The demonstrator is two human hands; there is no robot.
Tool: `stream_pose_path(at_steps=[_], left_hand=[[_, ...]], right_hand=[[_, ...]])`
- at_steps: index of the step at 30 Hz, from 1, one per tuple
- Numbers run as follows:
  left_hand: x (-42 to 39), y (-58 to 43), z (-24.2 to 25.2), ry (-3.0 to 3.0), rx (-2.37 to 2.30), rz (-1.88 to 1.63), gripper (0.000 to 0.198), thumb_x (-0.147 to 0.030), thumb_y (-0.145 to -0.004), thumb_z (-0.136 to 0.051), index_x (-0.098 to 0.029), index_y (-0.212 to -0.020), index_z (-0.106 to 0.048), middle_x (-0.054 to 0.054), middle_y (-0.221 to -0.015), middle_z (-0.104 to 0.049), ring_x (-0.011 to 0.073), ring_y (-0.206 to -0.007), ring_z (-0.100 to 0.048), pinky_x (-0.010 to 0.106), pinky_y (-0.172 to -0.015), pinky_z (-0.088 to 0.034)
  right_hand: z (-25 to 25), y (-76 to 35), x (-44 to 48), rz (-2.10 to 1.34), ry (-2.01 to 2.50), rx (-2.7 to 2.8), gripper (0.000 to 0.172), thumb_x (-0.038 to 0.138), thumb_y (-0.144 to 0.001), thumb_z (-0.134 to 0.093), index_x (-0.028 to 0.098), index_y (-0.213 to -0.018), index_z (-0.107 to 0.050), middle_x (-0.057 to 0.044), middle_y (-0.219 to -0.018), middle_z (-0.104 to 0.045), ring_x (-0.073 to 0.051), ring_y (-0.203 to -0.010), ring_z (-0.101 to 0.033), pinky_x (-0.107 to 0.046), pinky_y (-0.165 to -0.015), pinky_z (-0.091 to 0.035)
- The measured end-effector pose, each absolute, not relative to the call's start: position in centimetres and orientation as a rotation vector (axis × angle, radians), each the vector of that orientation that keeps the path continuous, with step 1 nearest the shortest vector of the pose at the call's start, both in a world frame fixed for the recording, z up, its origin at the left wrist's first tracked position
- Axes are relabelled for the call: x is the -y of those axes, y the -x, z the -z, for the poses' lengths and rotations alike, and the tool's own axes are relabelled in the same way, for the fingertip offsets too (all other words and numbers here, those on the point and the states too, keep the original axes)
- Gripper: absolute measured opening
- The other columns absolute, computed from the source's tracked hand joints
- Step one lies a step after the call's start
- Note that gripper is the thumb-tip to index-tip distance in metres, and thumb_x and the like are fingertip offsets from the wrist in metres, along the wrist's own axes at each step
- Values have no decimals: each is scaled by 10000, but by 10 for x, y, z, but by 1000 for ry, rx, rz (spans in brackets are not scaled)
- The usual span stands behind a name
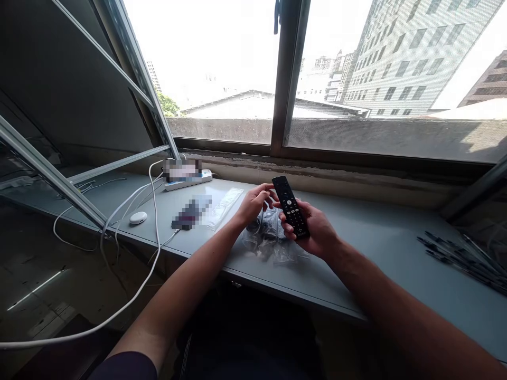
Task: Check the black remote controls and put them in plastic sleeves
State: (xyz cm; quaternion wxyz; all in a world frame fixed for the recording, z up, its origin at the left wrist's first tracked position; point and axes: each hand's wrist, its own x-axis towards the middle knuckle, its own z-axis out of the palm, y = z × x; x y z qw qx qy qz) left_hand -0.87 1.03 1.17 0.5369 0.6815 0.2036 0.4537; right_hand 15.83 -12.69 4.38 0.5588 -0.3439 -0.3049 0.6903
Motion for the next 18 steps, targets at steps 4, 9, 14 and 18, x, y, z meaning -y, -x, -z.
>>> stream_pose_path(at_steps=[4, 9, 14, 18], left_hand=[[-10, 8, -13, -1621, -500, -1080, 418, -280, -908, -503, -135, -1234, -721, 63, -918, -781, 123, -645, -649, 237, -574, -456], [-9, 9, -13, -1610, -510, -1072, 416, -285, -927, -500, -137, -1250, -716, 67, -915, -782, 124, -634, -646, 235, -556, -442], [-10, 9, -12, -1641, -526, -1105, 308, -278, -950, -499, -144, -1113, -724, 63, -908, -759, 125, -650, -668, 238, -583, -473], [-12, 9, -10, -1620, -519, -1087, 364, -277, -953, -484, -144, -1185, -731, 69, -924, -775, 124, -644, -663, 235, -565, -450]], right_hand=[[-44, -157, 127, -1630, 796, 673, 319, 428, -1079, -654, 163, -1215, -771, -56, -839, -627, -169, -617, -556, -258, -453, -528], [-44, -156, 126, -1580, 850, 624, 211, 308, -1035, -720, 209, -1218, -753, -63, -884, -657, -181, -664, -611, -244, -438, -559], [-48, -155, 126, -1561, 911, 601, 261, 396, -1127, -571, 196, -1188, -727, -146, -1030, -756, -199, -686, -655, -240, -407, -544], [-49, -154, 127, -1598, 864, 620, 350, 417, -1155, -458, 188, -1188, -721, -118, -893, -710, -174, -569, -546, -230, -361, -476]])
